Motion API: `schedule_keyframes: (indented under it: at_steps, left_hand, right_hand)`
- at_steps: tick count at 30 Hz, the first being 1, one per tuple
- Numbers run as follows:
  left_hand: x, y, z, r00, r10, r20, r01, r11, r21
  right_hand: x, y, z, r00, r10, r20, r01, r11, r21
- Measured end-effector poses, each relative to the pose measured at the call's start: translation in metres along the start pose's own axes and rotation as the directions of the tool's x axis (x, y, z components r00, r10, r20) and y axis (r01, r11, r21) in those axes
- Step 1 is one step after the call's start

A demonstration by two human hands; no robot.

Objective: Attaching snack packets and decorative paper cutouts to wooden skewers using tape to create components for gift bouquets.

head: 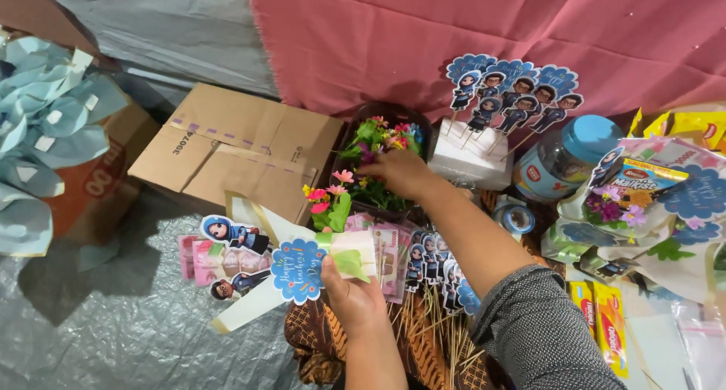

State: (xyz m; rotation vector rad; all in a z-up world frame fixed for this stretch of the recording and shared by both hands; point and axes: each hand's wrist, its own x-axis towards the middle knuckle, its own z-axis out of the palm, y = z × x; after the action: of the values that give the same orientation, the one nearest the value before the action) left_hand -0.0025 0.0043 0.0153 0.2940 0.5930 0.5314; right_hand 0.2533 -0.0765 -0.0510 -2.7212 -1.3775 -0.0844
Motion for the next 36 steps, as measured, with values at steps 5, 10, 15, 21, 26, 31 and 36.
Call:
schedule_keyframes:
  at_steps: [5,10,15,21,26,31,36]
  left_hand:
    - [0.003,-0.001,-0.005,0.999,0.015,-0.048,-0.018,0.998,-0.054]
    - [0.002,0.004,0.0,0.997,-0.013,-0.074,0.01,0.999,-0.036]
    - [0.0,0.003,0.002,1.0,-0.021,-0.004,0.021,0.999,-0.037]
    - [0.008,-0.003,-0.007,0.998,-0.033,-0.055,0.033,0.999,-0.006]
    - [0.015,-0.017,-0.025,0.985,0.036,0.167,-0.028,0.998,-0.051]
    - [0.024,-0.022,-0.04,0.911,0.164,0.378,-0.139,0.986,-0.093]
    - [0.021,-0.008,-0.038,0.748,0.245,0.617,-0.106,0.962,-0.253]
  right_hand:
    - [0.003,0.007,0.038,0.994,0.096,0.055,-0.088,0.987,-0.133]
    - [-0.003,0.016,0.006,0.878,0.344,-0.332,-0.318,0.939,0.131]
    - [-0.017,0.03,-0.021,0.736,0.677,-0.006,-0.297,0.33,0.896]
    - [-0.03,0.019,-0.031,0.712,0.702,-0.016,-0.102,0.126,0.987]
    - [-0.032,0.021,-0.019,0.709,0.697,-0.106,0.06,0.09,0.994]
    - [-0.029,0.03,-0.013,0.693,0.713,-0.107,0.316,-0.167,0.934]
    - [-0.034,0.006,-0.041,0.649,0.749,-0.134,0.445,-0.231,0.865]
